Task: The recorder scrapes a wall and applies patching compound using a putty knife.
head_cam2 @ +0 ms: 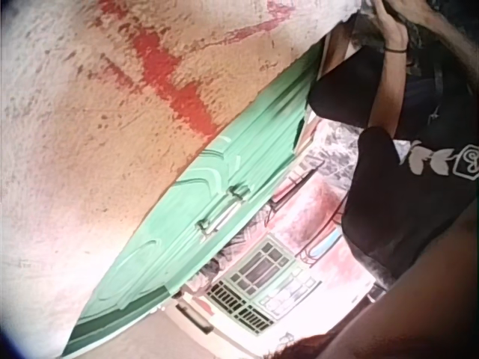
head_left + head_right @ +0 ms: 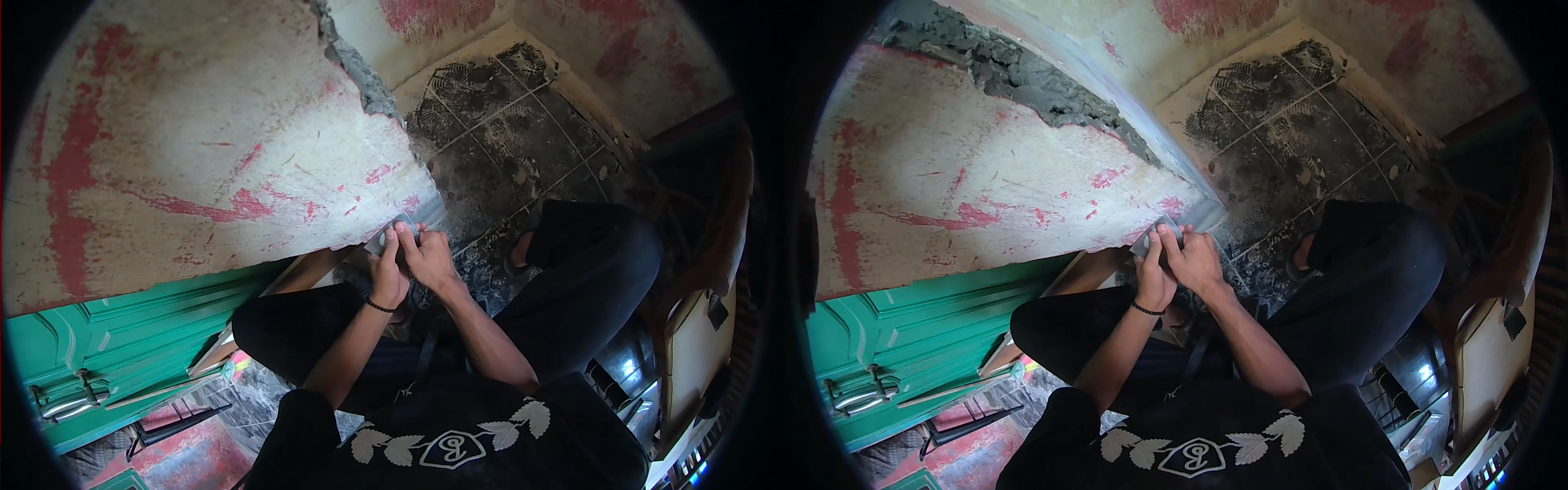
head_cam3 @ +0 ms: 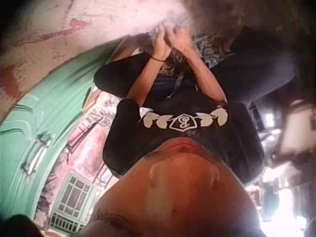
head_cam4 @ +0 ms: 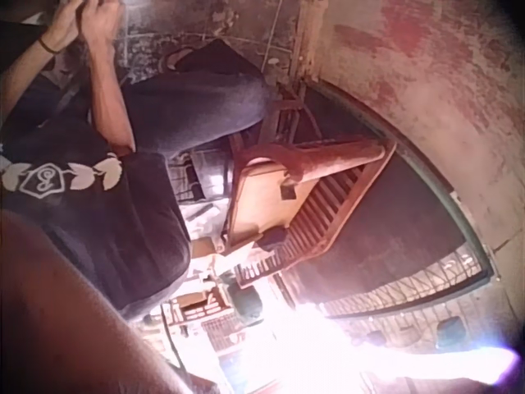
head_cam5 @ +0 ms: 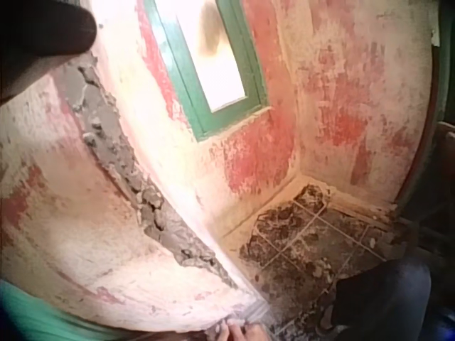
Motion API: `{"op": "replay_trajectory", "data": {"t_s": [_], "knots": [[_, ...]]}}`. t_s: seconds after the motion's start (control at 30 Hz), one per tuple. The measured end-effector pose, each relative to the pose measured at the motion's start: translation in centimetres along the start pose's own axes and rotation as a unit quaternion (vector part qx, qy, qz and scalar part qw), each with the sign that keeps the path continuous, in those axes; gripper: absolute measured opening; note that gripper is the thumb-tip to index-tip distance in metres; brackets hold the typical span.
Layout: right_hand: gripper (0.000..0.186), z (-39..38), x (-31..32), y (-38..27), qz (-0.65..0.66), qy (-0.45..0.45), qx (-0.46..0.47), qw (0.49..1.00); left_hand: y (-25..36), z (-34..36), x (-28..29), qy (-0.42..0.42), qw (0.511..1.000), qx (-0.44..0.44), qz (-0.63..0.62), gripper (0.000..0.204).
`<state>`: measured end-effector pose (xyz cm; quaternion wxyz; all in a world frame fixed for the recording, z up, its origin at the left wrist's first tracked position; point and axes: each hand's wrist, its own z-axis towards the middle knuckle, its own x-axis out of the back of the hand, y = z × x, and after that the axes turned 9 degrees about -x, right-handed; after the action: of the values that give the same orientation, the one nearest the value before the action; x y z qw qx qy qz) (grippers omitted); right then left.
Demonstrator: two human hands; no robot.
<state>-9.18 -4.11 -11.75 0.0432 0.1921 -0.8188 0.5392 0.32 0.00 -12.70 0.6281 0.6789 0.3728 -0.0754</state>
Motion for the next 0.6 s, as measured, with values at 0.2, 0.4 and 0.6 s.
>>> {"op": "replay_trajectory", "data": {"t_s": [0.2, 0.4, 0.6], "knots": [[0.069, 0.4, 0.1, -0.1, 0.004, -0.006, -0.019, 1.000, -0.1, 0.5, 0.4, -0.021, 1.000, 0.006, 0.010, 0.034], [0.071, -0.4, 0.2, -0.6, 0.003, -0.008, 0.012, 1.000, 0.6, 0.0, -0.4, -0.019, 0.999, -0.012, 0.026, 0.036], [0.069, 0.4, -0.5, 1.1, -0.007, 0.002, 0.010, 1.000, -1.1, 0.1, 1.0, 0.030, 0.999, 0.004, 0.036, 0.036]]}}
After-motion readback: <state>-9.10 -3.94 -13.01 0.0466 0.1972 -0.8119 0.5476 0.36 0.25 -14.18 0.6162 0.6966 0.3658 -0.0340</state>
